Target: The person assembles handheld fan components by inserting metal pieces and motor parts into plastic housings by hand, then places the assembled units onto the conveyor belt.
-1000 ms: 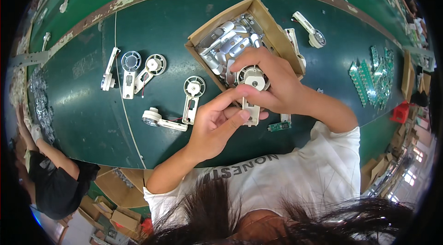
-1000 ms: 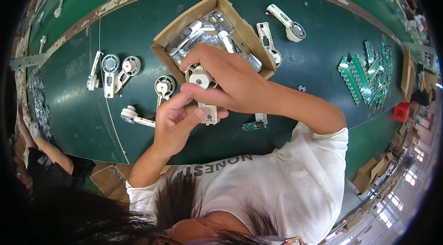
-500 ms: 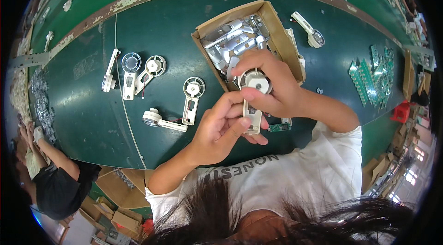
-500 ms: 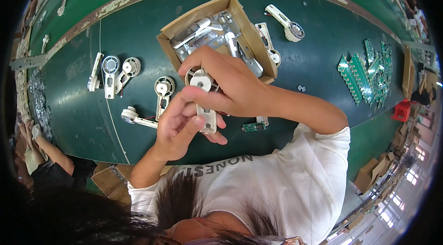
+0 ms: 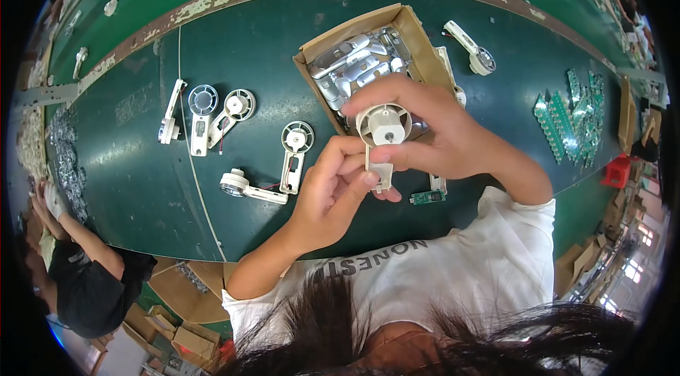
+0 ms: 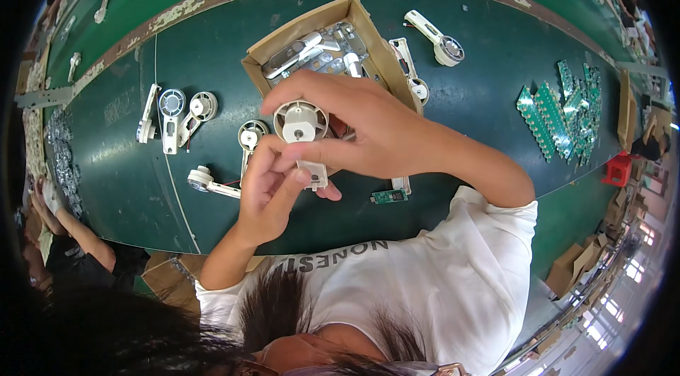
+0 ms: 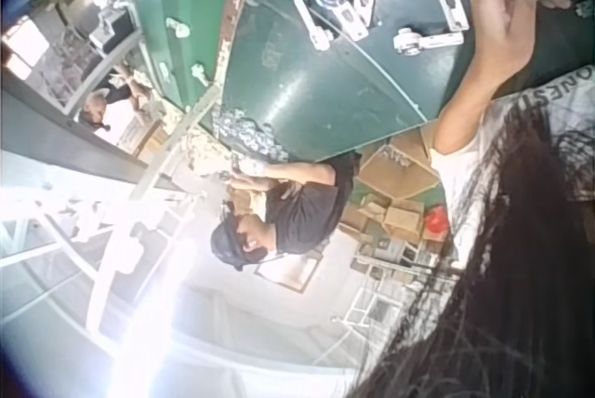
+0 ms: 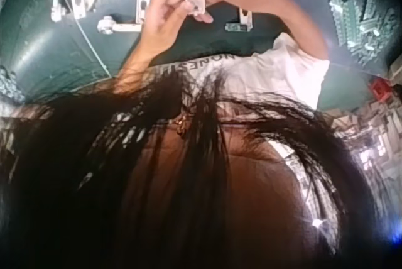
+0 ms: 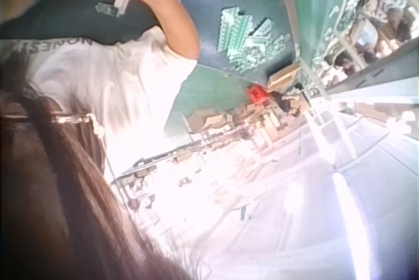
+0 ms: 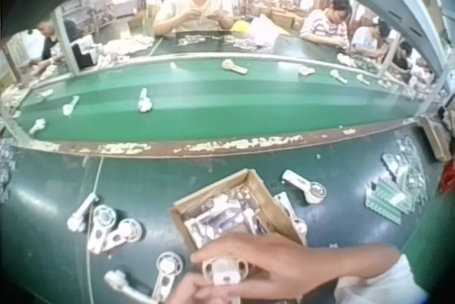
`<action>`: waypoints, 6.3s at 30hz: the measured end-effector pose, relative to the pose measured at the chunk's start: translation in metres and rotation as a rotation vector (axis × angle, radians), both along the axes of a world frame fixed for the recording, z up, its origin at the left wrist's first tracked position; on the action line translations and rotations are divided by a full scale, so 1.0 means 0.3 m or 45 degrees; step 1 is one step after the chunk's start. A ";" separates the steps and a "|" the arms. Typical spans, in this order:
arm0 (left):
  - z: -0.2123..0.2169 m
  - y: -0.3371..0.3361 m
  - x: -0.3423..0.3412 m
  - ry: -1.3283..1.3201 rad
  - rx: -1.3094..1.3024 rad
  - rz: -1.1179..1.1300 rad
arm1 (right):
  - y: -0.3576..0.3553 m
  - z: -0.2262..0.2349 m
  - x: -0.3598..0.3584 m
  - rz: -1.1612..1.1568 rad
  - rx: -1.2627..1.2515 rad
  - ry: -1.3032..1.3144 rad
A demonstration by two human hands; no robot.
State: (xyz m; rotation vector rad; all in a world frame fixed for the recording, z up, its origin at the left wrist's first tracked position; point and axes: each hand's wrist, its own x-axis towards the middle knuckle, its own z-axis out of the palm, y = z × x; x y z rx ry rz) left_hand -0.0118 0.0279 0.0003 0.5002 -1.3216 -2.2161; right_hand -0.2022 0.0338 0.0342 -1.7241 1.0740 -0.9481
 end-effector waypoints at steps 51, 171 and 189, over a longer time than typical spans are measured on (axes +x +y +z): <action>-0.041 -0.014 0.018 -0.202 -0.267 -0.068 | 0.080 -0.022 0.001 -0.171 0.471 -0.723; 0.051 0.037 -0.048 -0.332 0.087 0.103 | 0.214 -0.045 -0.015 -0.366 -0.358 0.077; 0.005 0.026 -0.042 -0.205 0.093 0.243 | 0.158 -0.077 -0.001 -0.353 -0.395 0.111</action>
